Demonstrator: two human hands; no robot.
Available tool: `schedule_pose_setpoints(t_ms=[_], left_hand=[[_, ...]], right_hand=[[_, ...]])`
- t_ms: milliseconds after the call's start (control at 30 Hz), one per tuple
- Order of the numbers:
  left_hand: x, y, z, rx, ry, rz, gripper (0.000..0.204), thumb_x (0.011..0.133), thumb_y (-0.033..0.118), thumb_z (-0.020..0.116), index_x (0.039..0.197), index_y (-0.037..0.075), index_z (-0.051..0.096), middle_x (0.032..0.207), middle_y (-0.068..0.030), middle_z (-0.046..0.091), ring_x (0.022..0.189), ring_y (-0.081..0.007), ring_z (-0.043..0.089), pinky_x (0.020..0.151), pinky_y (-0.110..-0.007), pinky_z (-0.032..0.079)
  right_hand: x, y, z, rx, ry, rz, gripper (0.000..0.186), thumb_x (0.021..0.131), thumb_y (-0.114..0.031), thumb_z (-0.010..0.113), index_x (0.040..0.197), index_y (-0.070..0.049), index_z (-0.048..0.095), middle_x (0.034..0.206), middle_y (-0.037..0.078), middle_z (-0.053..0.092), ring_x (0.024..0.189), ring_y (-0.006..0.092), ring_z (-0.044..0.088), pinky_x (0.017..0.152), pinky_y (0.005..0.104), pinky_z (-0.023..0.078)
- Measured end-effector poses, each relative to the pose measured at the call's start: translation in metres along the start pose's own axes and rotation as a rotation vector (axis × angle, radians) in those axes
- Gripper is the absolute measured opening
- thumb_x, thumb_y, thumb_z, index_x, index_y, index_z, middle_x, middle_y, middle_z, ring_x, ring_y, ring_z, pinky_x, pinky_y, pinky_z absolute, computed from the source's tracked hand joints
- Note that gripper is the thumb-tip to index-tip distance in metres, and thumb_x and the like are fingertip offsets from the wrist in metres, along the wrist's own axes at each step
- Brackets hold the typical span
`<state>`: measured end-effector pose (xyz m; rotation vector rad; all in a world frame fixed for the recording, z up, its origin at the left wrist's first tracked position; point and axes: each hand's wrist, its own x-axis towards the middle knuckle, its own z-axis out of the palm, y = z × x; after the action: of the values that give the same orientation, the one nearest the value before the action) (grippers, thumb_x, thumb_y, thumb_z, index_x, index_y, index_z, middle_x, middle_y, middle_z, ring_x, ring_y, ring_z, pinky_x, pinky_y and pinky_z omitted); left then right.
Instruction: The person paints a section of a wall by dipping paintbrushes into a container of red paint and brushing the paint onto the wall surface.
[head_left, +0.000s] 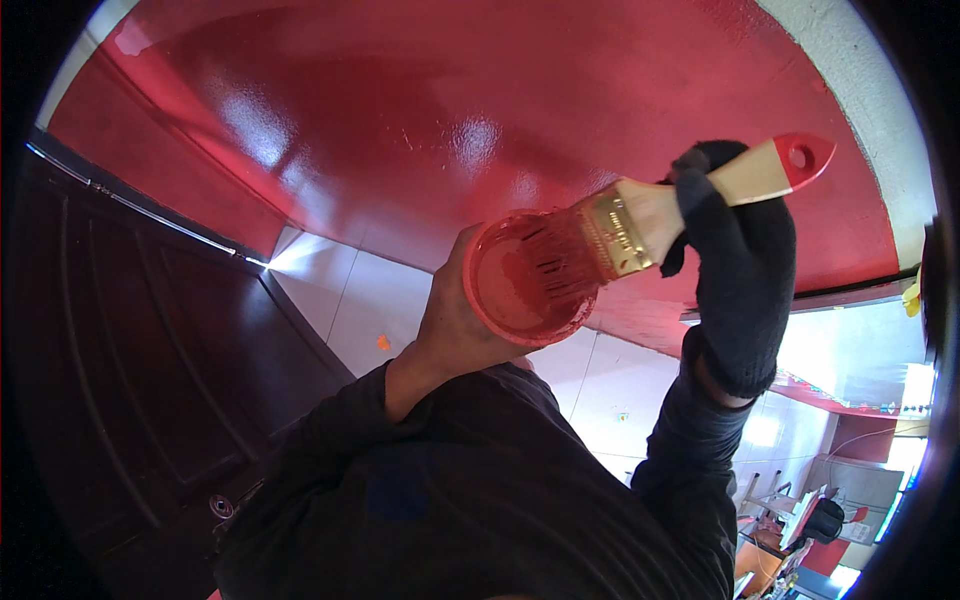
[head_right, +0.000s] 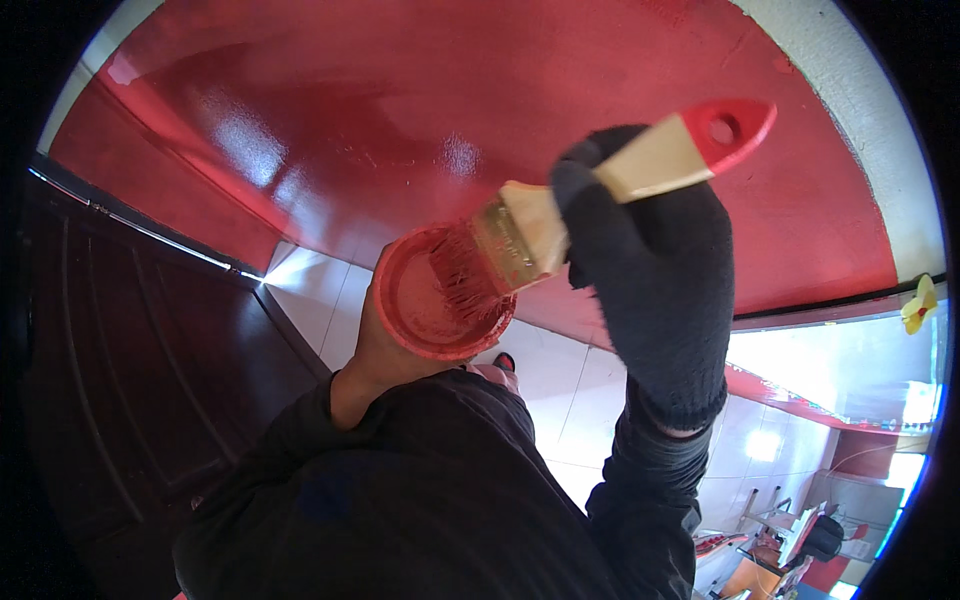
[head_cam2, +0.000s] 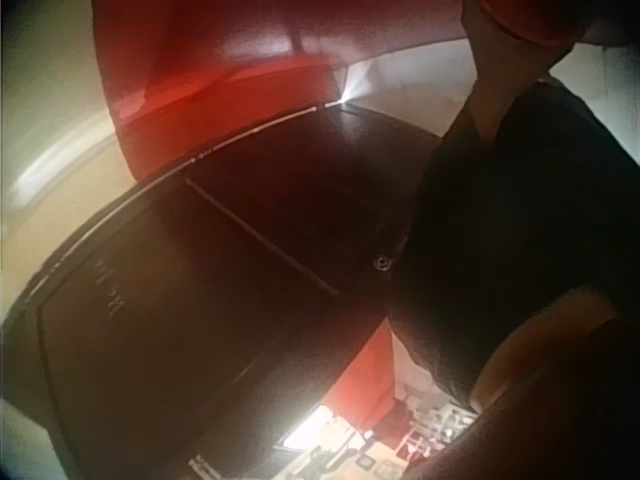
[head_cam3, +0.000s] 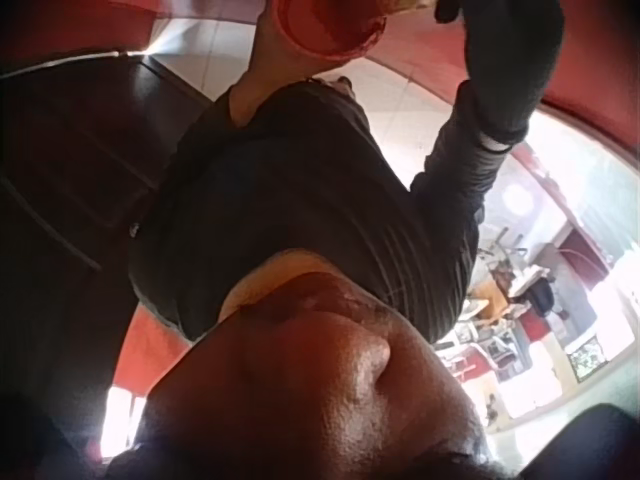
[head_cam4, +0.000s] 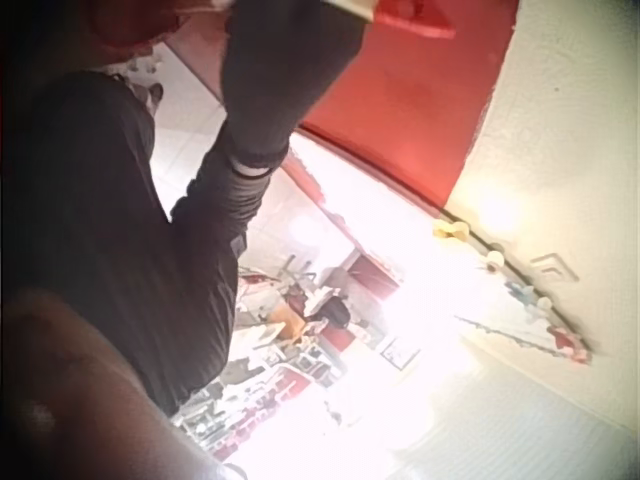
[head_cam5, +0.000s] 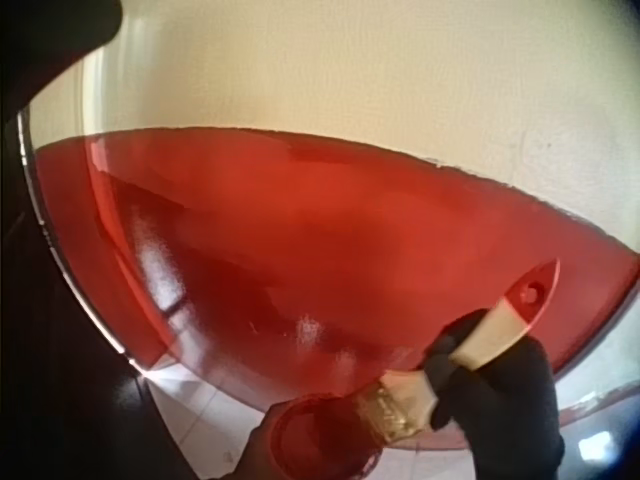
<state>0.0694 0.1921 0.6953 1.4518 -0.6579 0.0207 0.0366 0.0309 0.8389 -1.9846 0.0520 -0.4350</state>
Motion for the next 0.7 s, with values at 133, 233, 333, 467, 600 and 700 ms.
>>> schedule_pose_setpoints(t_ms=[133,233,333,467,600,700], left_hand=[[0.003,-0.003,0.0,-0.011,-0.015,-0.001,0.089,0.048,0.019,0.085,0.12,0.001,0.036,0.114,-0.0129,0.049,0.105,-0.0222,0.051,0.088,-0.033,0.042],[0.004,-0.002,0.0,-0.017,-0.052,0.003,0.089,0.047,0.018,0.085,0.12,0.001,0.036,0.114,-0.0131,0.049,0.105,-0.0222,0.051,0.089,-0.033,0.041],[0.006,-0.004,0.002,-0.007,-0.086,-0.049,0.089,0.047,0.017,0.085,0.119,0.001,0.036,0.115,-0.0133,0.049,0.106,-0.0226,0.05,0.089,-0.034,0.041],[0.004,-0.002,-0.001,-0.008,-0.105,-0.07,0.085,0.05,0.015,0.085,0.118,0.001,0.036,0.115,-0.0132,0.048,0.105,-0.0229,0.05,0.089,-0.034,0.042],[0.007,0.004,0.007,-0.006,-0.094,-0.104,0.083,0.05,0.014,0.085,0.116,0.001,0.037,0.113,-0.0132,0.049,0.102,-0.0221,0.051,0.087,-0.033,0.043],[0.009,0.002,0.007,-0.008,-0.096,-0.116,0.082,0.05,0.014,0.085,0.116,0.001,0.037,0.111,-0.0128,0.05,0.1,-0.0215,0.052,0.085,-0.032,0.043]], right_hand=[[-0.005,0.023,0.001,0.336,0.247,0.172,0.029,0.085,-0.021,0.052,0.096,0.006,0.052,0.071,0.011,0.054,0.056,0.0154,0.054,0.048,0.0222,0.041],[-0.013,0.057,-0.003,0.334,0.13,0.216,0.036,0.088,-0.028,0.046,0.101,0.006,0.048,0.073,0.013,0.054,0.058,0.0182,0.056,0.049,0.025,0.043],[-0.022,0.068,0.002,0.416,0.172,0.206,0.034,0.089,-0.028,0.044,0.101,0.004,0.047,0.072,0.013,0.056,0.058,0.0178,0.056,0.05,0.0248,0.043],[-0.027,0.075,0.005,0.639,0.126,0.308,0.032,0.089,-0.026,0.045,0.1,0.004,0.047,0.072,0.012,0.056,0.058,0.0184,0.056,0.053,0.0254,0.042],[-0.034,0.09,-0.003,0.555,0.096,0.288,0.03,0.089,-0.026,0.045,0.1,0.002,0.047,0.07,0.011,0.055,0.058,0.0178,0.055,0.053,0.0252,0.042],[-0.036,0.095,-0.006,0.736,0.097,0.345,0.029,0.088,-0.026,0.046,0.099,0.001,0.047,0.07,0.011,0.054,0.059,0.0174,0.054,0.054,0.0254,0.042]])
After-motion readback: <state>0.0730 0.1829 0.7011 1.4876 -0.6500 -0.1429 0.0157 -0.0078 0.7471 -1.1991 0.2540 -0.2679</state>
